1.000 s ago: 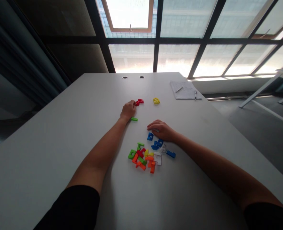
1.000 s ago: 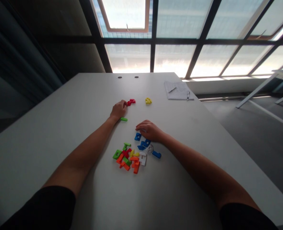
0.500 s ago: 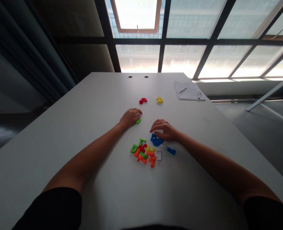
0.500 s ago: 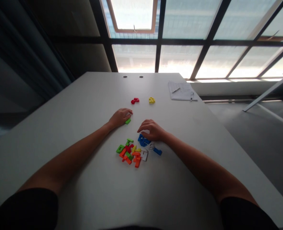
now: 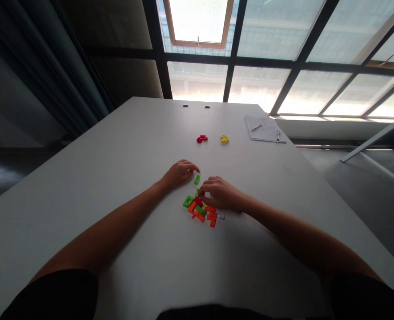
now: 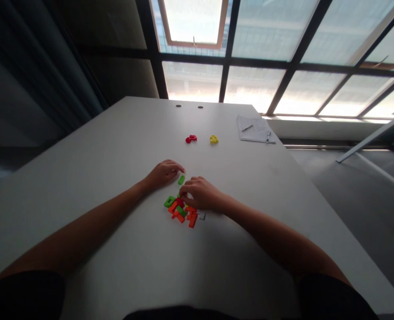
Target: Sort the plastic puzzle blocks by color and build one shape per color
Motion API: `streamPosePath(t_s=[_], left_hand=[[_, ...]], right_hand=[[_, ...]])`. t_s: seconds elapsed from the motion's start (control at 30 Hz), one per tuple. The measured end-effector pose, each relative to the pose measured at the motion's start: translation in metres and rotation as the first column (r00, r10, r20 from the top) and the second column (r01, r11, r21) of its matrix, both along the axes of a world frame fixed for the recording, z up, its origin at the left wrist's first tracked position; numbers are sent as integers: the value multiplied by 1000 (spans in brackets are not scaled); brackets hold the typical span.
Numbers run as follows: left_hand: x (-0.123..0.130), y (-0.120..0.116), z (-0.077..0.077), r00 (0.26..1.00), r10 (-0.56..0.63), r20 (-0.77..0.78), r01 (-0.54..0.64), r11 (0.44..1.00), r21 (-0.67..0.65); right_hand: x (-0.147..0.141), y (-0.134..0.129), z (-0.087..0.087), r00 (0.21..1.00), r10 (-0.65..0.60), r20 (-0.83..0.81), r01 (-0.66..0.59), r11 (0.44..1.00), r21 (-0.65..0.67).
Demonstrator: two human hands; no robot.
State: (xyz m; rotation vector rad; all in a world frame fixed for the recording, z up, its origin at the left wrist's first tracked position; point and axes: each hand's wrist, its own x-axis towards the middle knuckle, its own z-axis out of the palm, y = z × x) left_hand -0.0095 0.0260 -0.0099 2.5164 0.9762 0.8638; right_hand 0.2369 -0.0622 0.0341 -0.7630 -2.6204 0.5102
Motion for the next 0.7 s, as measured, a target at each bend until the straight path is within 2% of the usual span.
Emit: streamPosePath(t_s=[0.23, 0.33, 0.4, 0.47, 0.57, 0.7], left_hand=[[2, 2, 1, 998, 52, -31, -52, 999, -16], [3, 1, 2, 998, 51, -37, -52, 999, -17], [4, 1, 2, 998, 48, -43, -48, 999, -14], [4, 1, 2, 997, 46, -56, -47, 999, -11], [5, 2, 1, 996, 38, -80, -38, 999, 3], [3, 4, -2, 997, 21, -77, -20, 1000, 14]], right_hand=[[-9, -16, 10, 989, -47, 139, 48, 999, -5], [-4, -10, 15, 993, -91, 73, 91, 996, 7], [7, 3, 16, 983, -181, -12, 181, 984, 5], [21, 22, 10, 946, -311, -91, 312, 950, -7], [43, 50, -8, 846, -513, -144, 514, 857, -32], [62, 70, -32, 747, -647, -155, 650, 759, -33]])
